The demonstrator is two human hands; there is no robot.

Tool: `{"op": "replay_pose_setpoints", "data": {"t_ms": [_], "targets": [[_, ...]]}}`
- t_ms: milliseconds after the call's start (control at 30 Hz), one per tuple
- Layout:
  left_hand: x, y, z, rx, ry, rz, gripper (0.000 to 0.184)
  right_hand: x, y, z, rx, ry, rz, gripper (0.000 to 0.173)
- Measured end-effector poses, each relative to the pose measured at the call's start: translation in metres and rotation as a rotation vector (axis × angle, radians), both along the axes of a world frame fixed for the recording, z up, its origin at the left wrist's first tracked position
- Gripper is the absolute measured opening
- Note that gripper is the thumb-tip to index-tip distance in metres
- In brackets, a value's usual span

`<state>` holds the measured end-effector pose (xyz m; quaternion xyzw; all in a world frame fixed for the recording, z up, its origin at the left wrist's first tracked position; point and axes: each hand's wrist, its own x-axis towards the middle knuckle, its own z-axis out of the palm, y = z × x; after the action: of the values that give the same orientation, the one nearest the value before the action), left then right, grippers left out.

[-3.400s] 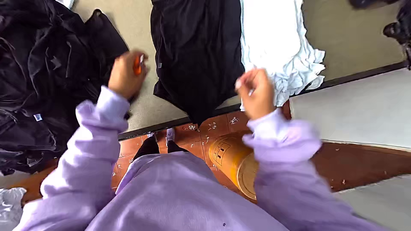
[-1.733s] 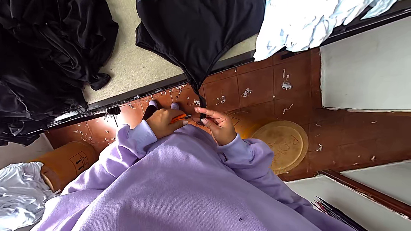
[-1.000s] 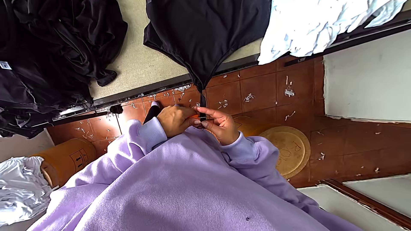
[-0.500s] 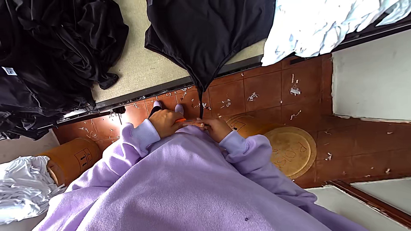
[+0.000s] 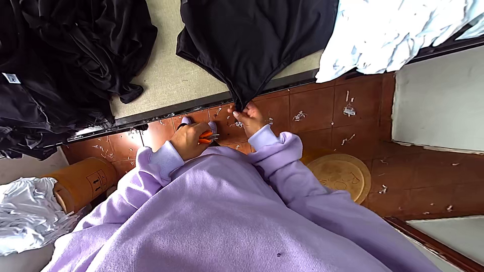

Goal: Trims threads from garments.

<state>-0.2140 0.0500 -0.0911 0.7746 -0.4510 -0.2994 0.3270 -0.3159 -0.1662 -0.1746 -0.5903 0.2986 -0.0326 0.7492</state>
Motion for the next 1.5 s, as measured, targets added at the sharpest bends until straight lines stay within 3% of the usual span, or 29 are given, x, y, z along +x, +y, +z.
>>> {"op": "replay_pose_setpoints", "data": {"t_ms": [133,400,600,767,867,967,1100,1233,1367,1500], "targets": [[0.001,0.0,0.001,-0.024,0.009,0.066,0.017,-0.018,0.007,0.032,-0.085,0.104,0.051,0.021],[0.0,-0.027,0.001,-0.179,-0.007,0.077,0.017,-0.039,0.017,0.075,-0.108,-0.054,0.098,0.035],[-0.001,-0.06,0.005,-0.29,-0.11,0.007,0.034,-0.039,0.022,0.081,-0.109,-0.047,0.083,0.04],[-0.001,-0.072,0.0,-0.335,-0.242,-0.043,0.011,-0.041,0.024,0.083,-0.033,-0.049,0.096,0.037],[0.002,-0.072,-0.005,-0.385,0.0,0.11,0.008,-0.044,0.023,0.08,-0.023,-0.07,0.088,0.052],[0.006,-0.067,-0.008,-0.364,0.312,0.387,0.012,-0.048,0.02,0.071,-0.273,-0.091,0.156,0.065],[0.004,-0.064,-0.001,-0.364,0.616,0.554,0.005,-0.054,0.015,0.059,-0.834,-0.226,0.267,0.041],[-0.002,-0.064,0.001,-0.419,0.392,0.391,0.011,-0.046,0.018,0.064,-1.021,-0.251,0.296,0.032],[-0.009,-0.063,-0.004,-0.444,0.25,0.248,0.012,-0.031,0.022,0.057,-1.018,-0.445,0.272,0.022],[-0.007,-0.059,-0.005,-0.428,0.168,0.247,0.014,-0.025,0.027,0.053,-0.963,-0.444,0.115,0.021]]}}
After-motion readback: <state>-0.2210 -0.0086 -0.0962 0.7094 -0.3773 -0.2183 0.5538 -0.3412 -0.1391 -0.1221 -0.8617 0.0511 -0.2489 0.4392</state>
